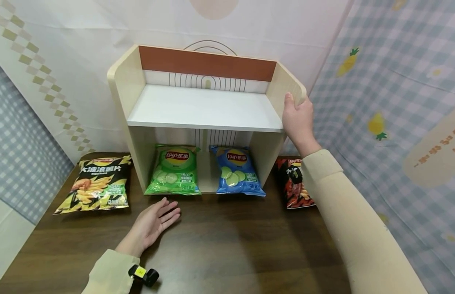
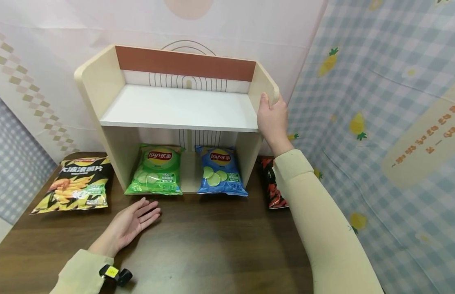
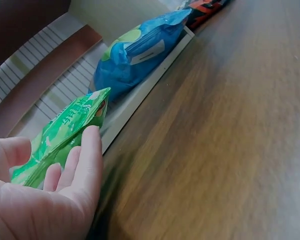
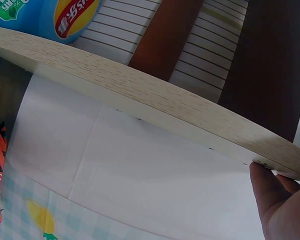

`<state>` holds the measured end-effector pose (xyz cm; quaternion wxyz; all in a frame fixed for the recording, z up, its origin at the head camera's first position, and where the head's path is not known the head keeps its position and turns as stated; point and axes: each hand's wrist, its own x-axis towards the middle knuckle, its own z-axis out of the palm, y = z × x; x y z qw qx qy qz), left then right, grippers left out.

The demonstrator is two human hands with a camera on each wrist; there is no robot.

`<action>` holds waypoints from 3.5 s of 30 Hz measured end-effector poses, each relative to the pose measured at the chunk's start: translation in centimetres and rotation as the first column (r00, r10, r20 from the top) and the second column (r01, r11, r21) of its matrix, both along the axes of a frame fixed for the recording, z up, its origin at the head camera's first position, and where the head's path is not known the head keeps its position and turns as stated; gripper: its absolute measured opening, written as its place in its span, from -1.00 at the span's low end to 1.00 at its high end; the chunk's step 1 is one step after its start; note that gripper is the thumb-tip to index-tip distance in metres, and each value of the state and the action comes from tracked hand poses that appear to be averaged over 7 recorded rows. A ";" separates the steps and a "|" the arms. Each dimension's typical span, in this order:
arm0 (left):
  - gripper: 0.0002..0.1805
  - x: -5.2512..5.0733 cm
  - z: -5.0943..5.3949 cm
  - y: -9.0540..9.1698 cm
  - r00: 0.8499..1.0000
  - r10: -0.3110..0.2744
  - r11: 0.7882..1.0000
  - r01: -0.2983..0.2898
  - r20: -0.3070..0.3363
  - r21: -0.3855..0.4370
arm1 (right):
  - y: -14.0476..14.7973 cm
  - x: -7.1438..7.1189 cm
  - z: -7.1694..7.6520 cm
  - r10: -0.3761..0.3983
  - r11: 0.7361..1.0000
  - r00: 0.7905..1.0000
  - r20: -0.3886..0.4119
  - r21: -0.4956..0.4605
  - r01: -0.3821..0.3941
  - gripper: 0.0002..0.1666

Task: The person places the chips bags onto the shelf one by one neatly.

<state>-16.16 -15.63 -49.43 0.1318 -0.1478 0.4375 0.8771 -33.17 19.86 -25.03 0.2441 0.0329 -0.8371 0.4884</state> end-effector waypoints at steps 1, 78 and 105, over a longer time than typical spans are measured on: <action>-0.49 0.2 0.0 -0.1 1.000 -0.009 1.000 0.009 -0.009 -0.026 | 0.0 0.0 0.0 -0.004 1.000 1.000 -0.009 0.008 0.005 -0.39; -0.09 -1.9 0.9 -15.3 0.961 -0.171 -0.228 -0.253 -0.217 -0.940 | 0.8 -0.2 -0.2 -0.021 1.000 1.000 -0.009 0.010 0.021 -0.39; -0.11 5.1 4.6 -14.6 0.879 -0.477 -0.203 -0.098 0.011 -0.974 | 0.7 0.1 -0.1 -0.024 1.000 1.000 -0.003 0.012 0.024 -0.39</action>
